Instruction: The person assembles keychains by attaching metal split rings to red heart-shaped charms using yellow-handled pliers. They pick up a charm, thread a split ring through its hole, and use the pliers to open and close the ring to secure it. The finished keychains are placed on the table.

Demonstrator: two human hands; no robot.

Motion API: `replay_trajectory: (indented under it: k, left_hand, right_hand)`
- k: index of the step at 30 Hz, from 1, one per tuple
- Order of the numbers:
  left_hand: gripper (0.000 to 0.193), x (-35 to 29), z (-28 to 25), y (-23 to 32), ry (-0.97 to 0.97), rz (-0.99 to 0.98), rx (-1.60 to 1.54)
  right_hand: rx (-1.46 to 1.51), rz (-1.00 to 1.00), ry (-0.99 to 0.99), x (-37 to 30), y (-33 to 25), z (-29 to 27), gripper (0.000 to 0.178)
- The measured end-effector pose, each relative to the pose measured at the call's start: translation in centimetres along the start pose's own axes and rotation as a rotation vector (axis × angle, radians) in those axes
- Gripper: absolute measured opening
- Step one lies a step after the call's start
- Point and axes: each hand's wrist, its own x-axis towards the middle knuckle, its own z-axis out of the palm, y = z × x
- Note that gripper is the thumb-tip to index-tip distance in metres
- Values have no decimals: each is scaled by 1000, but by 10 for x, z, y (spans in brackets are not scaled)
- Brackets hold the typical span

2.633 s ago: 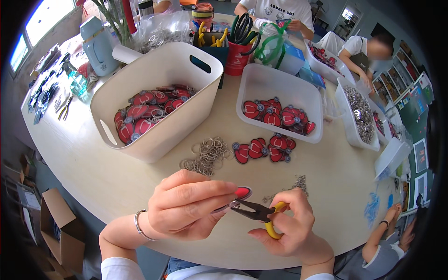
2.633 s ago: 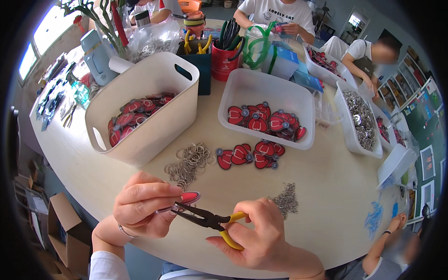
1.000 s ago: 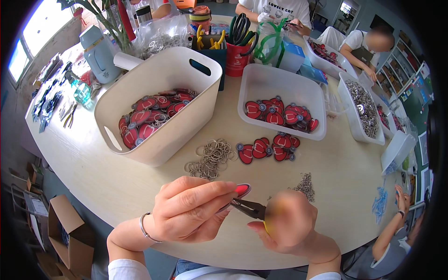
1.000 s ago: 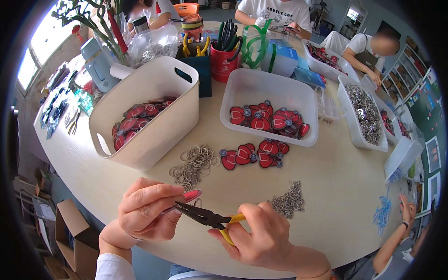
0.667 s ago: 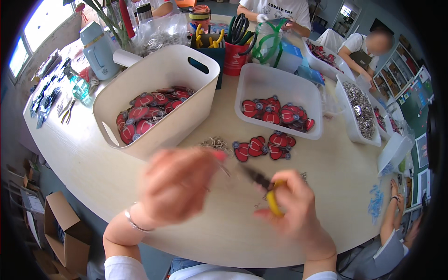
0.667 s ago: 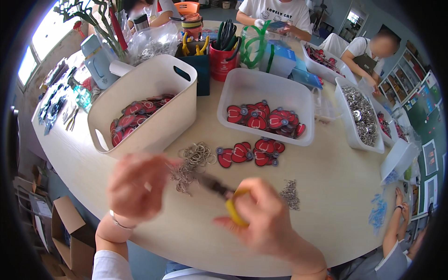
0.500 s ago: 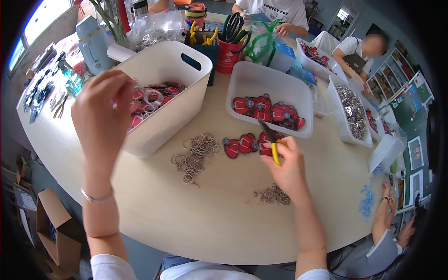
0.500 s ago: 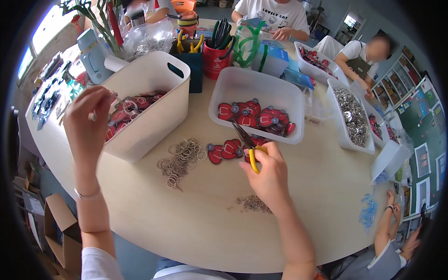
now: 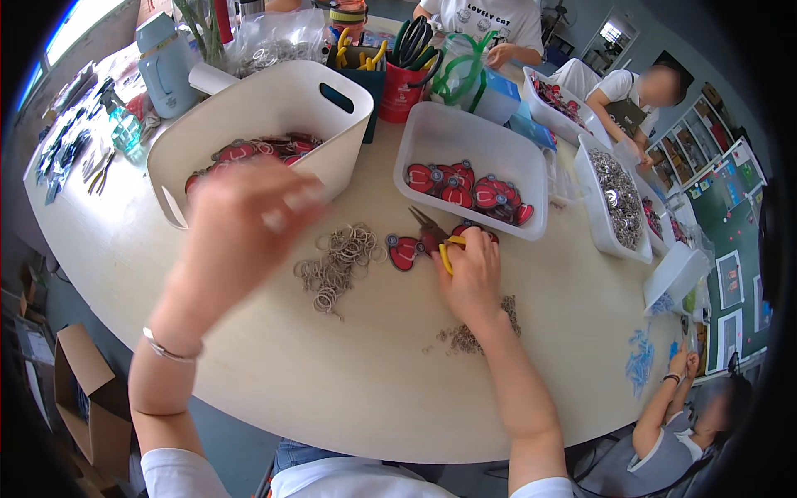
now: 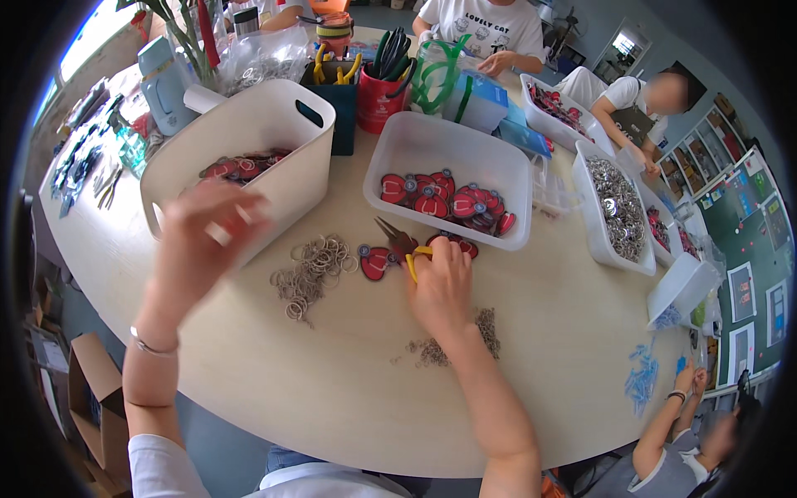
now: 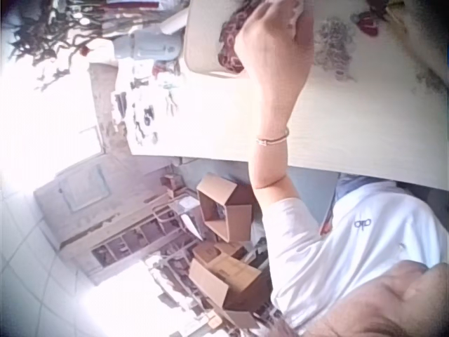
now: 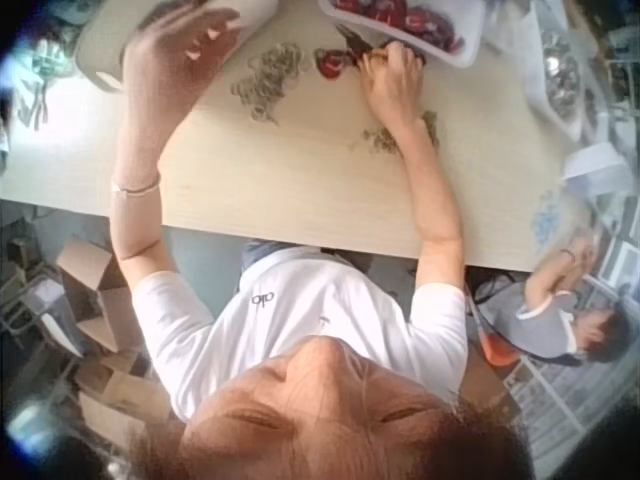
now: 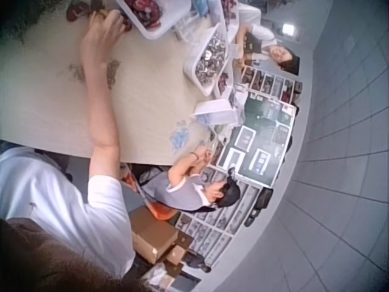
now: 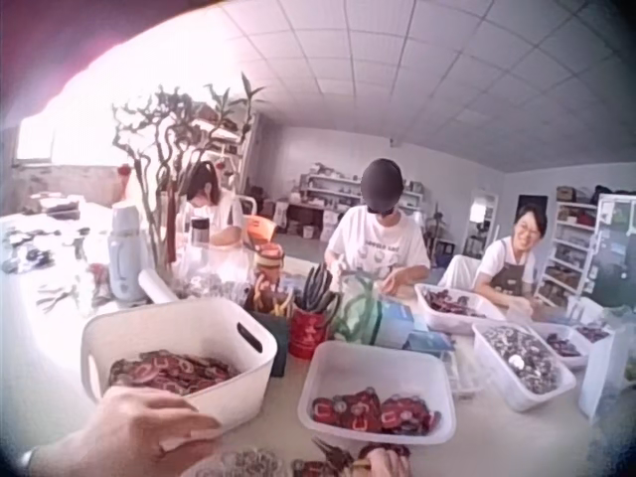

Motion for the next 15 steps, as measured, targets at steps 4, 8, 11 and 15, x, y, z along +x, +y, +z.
replay_trajectory:
  k: [4, 8, 11, 15]
  left_hand:
    - [28, -24, 57, 10, -373, 67, -33]
    - [55, -59, 109, -16, -332, 138, 113]
    - [63, -71, 115, -13, -497, 174, 147]
    - [63, -83, 109, 8, -660, 354, 141]
  right_hand:
    - [69, 50, 205, -1, 2, -3, 17]
    - [259, 161, 256, -4, -2, -17, 15]
    - [289, 147, 278, -7, 2, -19, 15]
    - [356, 154, 256, -6, 1, -22, 15]
